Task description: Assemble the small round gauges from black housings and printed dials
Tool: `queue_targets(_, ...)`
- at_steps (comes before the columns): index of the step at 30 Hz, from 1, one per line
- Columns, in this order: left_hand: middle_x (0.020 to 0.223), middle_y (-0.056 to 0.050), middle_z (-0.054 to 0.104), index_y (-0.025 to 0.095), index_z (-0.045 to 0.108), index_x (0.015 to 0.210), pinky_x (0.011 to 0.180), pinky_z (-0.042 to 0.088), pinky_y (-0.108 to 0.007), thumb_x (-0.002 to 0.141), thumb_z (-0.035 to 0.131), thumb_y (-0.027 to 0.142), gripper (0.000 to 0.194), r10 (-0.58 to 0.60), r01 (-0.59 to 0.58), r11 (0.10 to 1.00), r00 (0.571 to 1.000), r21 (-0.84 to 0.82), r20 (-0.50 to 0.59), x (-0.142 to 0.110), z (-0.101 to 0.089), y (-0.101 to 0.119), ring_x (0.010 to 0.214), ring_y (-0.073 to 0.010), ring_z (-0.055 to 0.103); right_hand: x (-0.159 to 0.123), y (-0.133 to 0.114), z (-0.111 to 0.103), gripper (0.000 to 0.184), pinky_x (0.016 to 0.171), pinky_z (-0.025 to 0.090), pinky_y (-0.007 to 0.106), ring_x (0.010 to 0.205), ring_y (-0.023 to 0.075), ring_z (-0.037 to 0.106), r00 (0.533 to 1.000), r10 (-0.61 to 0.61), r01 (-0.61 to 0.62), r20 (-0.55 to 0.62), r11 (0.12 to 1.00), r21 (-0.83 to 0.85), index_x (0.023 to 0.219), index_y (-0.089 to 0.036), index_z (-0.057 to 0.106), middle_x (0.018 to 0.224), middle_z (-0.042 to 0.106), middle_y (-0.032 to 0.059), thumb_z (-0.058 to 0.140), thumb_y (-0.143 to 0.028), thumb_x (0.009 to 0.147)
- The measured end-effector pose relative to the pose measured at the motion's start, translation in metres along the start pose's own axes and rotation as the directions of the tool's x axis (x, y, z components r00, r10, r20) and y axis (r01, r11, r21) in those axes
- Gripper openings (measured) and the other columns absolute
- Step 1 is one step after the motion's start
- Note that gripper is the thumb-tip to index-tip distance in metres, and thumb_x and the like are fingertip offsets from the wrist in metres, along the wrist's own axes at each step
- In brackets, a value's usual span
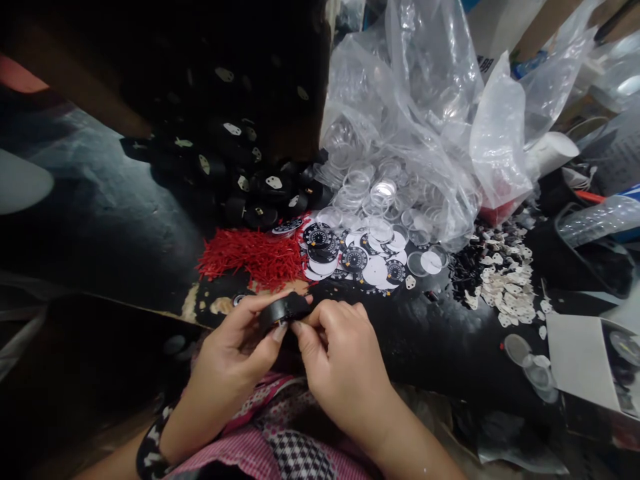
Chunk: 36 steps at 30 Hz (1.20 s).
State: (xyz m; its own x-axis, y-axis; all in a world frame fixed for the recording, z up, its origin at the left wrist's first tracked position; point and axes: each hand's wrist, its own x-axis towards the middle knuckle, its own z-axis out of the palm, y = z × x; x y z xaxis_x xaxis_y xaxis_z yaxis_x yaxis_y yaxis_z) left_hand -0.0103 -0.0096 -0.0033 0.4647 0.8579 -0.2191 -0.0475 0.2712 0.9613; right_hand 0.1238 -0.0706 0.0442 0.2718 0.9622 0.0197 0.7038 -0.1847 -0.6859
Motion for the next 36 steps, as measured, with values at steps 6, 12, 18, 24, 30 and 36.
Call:
queue_targets(6,0.124,-0.001,0.069,0.031,0.068,0.117,0.104,0.047,-0.035,0.082,0.071,0.033,0.035,-0.191,0.222,0.947,0.971,-0.233,0.145,0.011,-0.004,0.0,0.123,-0.0263,0.059,0.011,0.005,-0.006,0.008,0.073,0.037,0.031,0.075,0.0168,0.056,0.983,-0.185,0.184,0.004,0.978,-0.102,0.088,-0.019,0.061,0.08,0.063,0.0014,0.054,-0.016,0.09)
queue_targets(12,0.131,-0.001,0.066,0.032,0.073,0.111,0.112,0.04,-0.037,0.075,0.077,0.041,0.037,-0.29,0.292,0.922,0.956,-0.254,0.046,0.006,0.0,-0.004,0.135,-0.0287,0.046,0.02,0.006,-0.002,0.017,0.074,0.036,0.034,0.074,0.0188,0.054,0.946,-0.318,0.317,0.056,0.878,-0.36,0.082,-0.016,0.06,0.077,0.062,0.0047,0.047,-0.016,0.092)
queue_targets(18,0.127,0.0,0.068,0.036,0.074,0.108,0.099,0.054,-0.037,0.073,0.075,0.05,0.037,-0.405,0.398,0.82,0.911,-0.412,0.075,0.009,0.011,-0.013,0.131,-0.0321,0.05,0.022,0.0,-0.002,0.01,0.07,0.038,0.028,0.067,0.0144,0.055,0.999,-0.041,0.041,0.007,0.967,-0.252,0.078,-0.018,0.059,0.072,0.062,-0.001,0.057,-0.012,0.085)
queue_targets(24,0.132,0.002,0.065,0.035,0.07,0.117,0.105,0.049,-0.034,0.081,0.071,0.042,0.037,-0.297,0.313,0.866,0.949,-0.391,0.102,0.016,0.006,-0.021,0.129,-0.0271,0.054,0.061,0.045,-0.04,0.016,0.076,0.045,0.031,0.083,0.0186,0.063,0.978,0.111,-0.145,-0.178,0.971,-0.191,0.1,-0.02,0.067,0.093,0.067,0.0045,0.061,-0.032,0.091)
queue_targets(30,0.121,0.002,0.072,0.034,0.073,0.108,0.102,0.053,-0.036,0.082,0.072,0.037,0.026,-0.298,0.303,0.819,0.95,-0.487,0.091,0.018,0.01,-0.019,0.112,-0.0229,0.066,0.098,0.089,-0.06,0.032,0.088,0.045,0.041,0.099,0.0273,0.061,0.937,0.14,-0.253,-0.319,0.903,-0.347,0.112,-0.012,0.063,0.113,0.061,0.0152,0.068,-0.021,0.082)
queue_targets(36,0.114,-0.006,0.073,0.022,0.074,0.104,0.091,0.059,-0.035,0.086,0.066,0.038,0.025,-0.264,0.326,0.78,0.945,-0.534,0.192,0.022,0.009,-0.006,0.104,-0.0228,0.069,0.051,0.05,-0.048,0.025,0.067,0.05,0.029,0.069,0.0159,0.06,0.964,0.159,-0.146,-0.213,0.987,0.074,0.111,-0.018,0.066,0.08,0.065,0.0021,0.058,-0.028,0.09)
